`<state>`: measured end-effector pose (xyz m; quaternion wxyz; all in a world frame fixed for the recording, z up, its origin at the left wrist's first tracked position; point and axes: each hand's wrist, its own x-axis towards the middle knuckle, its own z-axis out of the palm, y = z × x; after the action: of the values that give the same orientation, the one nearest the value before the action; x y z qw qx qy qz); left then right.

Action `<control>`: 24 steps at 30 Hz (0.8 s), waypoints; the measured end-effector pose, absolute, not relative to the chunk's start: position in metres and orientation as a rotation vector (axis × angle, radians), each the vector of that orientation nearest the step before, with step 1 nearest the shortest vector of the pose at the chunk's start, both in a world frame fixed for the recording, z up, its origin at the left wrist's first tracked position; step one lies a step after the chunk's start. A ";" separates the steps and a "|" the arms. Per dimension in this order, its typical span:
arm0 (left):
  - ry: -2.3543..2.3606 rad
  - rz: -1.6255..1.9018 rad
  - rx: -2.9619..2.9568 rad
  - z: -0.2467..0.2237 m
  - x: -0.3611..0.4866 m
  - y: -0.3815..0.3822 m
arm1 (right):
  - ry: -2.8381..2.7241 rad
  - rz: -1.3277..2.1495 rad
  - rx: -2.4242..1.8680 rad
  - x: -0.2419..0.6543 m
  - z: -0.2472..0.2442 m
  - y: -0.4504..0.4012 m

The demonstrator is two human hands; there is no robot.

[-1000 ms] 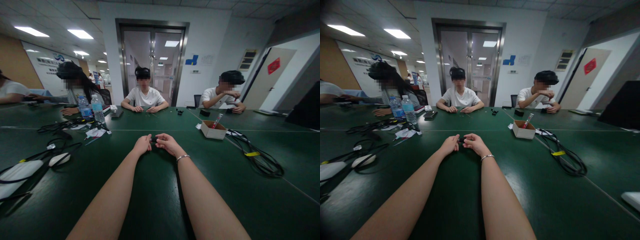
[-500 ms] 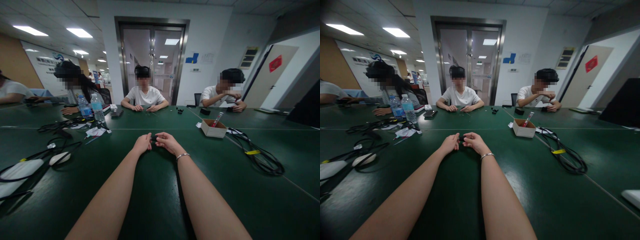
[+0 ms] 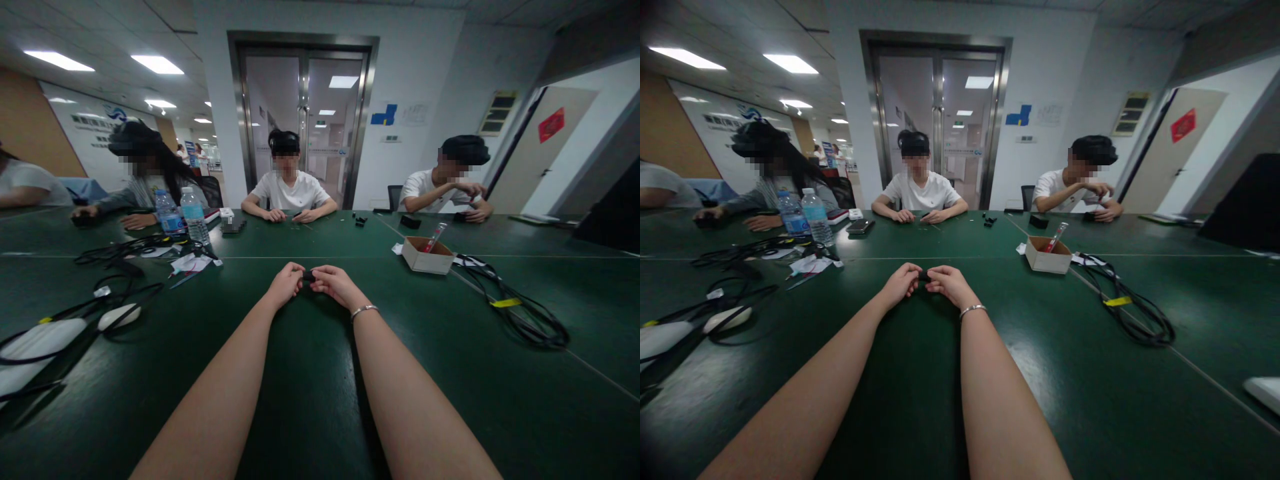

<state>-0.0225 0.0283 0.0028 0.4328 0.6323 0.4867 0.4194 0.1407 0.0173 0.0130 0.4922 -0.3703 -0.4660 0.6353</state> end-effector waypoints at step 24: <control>1.232 1.077 1.505 0.007 -0.024 0.028 | -1.093 1.553 -0.900 0.141 0.016 0.016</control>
<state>-0.0238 0.0276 0.0067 0.4431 0.6069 0.4967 0.4343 0.1412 0.0157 0.0156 0.4970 -0.3719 -0.4513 0.6412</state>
